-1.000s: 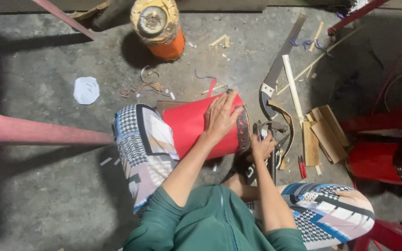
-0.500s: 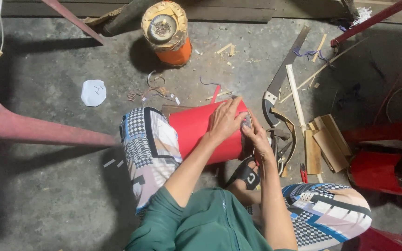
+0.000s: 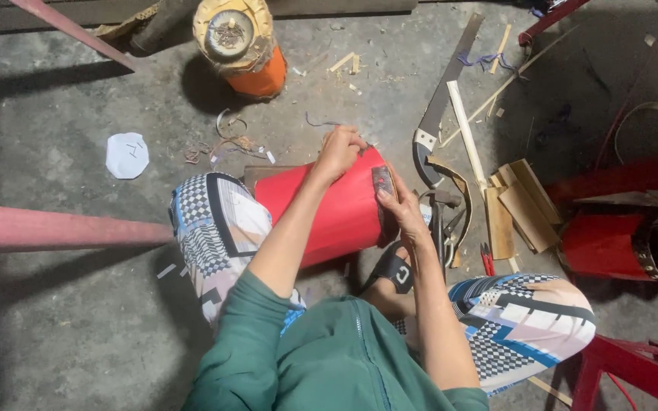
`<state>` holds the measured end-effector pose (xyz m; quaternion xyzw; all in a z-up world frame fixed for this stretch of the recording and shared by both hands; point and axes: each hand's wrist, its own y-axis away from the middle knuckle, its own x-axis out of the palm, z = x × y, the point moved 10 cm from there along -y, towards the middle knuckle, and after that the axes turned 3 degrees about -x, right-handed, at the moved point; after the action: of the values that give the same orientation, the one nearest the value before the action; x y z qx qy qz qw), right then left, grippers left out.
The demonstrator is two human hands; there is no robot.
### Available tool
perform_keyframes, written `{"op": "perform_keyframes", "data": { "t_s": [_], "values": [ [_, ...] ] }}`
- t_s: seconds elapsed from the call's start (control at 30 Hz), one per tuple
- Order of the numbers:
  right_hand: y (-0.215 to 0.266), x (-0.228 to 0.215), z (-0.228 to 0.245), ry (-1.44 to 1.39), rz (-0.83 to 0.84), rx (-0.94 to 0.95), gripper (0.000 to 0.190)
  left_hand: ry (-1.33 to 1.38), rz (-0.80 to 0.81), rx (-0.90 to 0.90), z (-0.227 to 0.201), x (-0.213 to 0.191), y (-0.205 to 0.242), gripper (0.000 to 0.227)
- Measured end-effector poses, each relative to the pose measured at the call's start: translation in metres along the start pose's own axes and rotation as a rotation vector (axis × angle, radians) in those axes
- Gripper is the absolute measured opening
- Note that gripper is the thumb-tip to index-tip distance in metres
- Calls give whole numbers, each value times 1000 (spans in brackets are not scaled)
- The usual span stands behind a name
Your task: The person secures a dark band around the rim of a red cylindrical drum using a hammer and nails. They repeatedly hammer nails into the band, adjust the band's position, and use pliers to trim excess material. The person also applies white tape to the band's edge.
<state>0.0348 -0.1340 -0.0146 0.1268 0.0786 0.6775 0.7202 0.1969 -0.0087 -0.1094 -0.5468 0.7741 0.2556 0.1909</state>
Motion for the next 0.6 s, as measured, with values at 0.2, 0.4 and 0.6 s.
{"op": "perform_keyframes", "data": {
  "t_s": [0.2,0.4,0.6],
  "values": [
    [1,3,11,-33,-3,-1,82,96,150,-119,-17,0,32,29],
    [7,-1,5,-48,-21,-22,79,-172,289,-91,-92,-31,93,85],
    [13,7,10,-84,-29,-59,76,-195,254,-24,-96,-32,101,74]
  ]
}}
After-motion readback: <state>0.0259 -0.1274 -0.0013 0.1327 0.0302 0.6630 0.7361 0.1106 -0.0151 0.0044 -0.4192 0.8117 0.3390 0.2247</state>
